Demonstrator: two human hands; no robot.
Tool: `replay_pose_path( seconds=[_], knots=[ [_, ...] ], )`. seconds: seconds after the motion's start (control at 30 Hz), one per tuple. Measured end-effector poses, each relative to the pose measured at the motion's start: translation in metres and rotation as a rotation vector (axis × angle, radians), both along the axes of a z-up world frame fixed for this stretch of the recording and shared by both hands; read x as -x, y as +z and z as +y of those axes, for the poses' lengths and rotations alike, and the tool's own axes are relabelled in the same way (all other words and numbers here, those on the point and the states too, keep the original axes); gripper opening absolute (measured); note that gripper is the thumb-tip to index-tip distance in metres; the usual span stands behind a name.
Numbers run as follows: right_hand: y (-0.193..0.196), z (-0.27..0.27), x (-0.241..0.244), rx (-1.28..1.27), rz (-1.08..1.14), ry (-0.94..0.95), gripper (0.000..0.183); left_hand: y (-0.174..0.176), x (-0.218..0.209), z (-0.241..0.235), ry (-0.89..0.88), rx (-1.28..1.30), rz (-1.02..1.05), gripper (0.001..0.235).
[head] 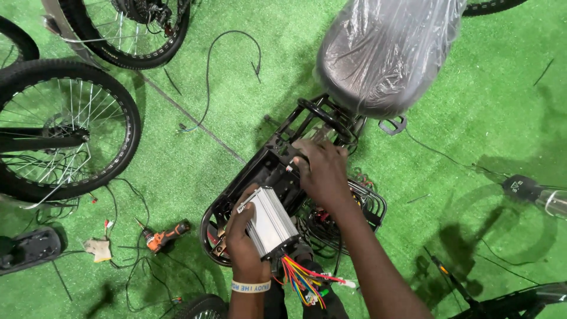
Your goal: The person connects a white controller box to the wiring harness of an electric bicycle. They then route a black cable along the frame and secure it using zip ties near the rear wheel and chain.
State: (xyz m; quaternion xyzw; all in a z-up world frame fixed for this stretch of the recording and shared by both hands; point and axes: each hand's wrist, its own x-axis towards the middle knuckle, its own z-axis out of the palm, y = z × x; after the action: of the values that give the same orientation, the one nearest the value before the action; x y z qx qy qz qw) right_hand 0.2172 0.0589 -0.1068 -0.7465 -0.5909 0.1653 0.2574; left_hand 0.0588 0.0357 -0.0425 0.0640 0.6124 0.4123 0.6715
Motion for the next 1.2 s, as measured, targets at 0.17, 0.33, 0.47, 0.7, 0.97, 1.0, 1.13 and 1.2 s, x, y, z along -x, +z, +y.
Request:
replay_pose_path(
  seconds=[0.17, 0.33, 0.47, 0.7, 0.97, 1.0, 1.13, 1.2],
  knots=[
    [-0.022, 0.013, -0.018, 0.284, 0.190, 0.135, 0.027, -0.010, 0.014, 0.011, -0.158, -0.046, 0.128, 0.052],
    [-0.022, 0.014, -0.020, 0.330, 0.223, 0.151, 0.025, -0.001, 0.023, 0.009, -0.195, -0.014, 0.066, 0.055],
    [-0.004, 0.020, -0.013, 0.490, 0.297, 0.010, 0.028, 0.005, 0.020, 0.009, -0.138, -0.001, -0.004, 0.055],
    [0.004, 0.031, -0.013, 0.542, 0.497, -0.116, 0.026, -0.006, 0.024, 0.000, -0.143, -0.052, -0.007, 0.053],
    [-0.021, 0.035, -0.027, 0.602, 0.730, -0.043, 0.026, -0.001, 0.007, -0.011, 0.066, -0.077, -0.076, 0.050],
    [-0.017, 0.034, -0.026, 0.605, 0.730, -0.045, 0.026, -0.006, 0.007, -0.013, 0.066, -0.074, -0.076, 0.050],
    [-0.002, 0.042, -0.019, 0.661, 0.570, -0.047, 0.024, -0.023, 0.012, -0.017, 0.002, -0.181, -0.073, 0.052],
    [-0.005, 0.043, -0.022, 0.709, 0.608, -0.077, 0.024, -0.027, 0.012, -0.019, -0.109, -0.236, -0.022, 0.056]
  ],
)
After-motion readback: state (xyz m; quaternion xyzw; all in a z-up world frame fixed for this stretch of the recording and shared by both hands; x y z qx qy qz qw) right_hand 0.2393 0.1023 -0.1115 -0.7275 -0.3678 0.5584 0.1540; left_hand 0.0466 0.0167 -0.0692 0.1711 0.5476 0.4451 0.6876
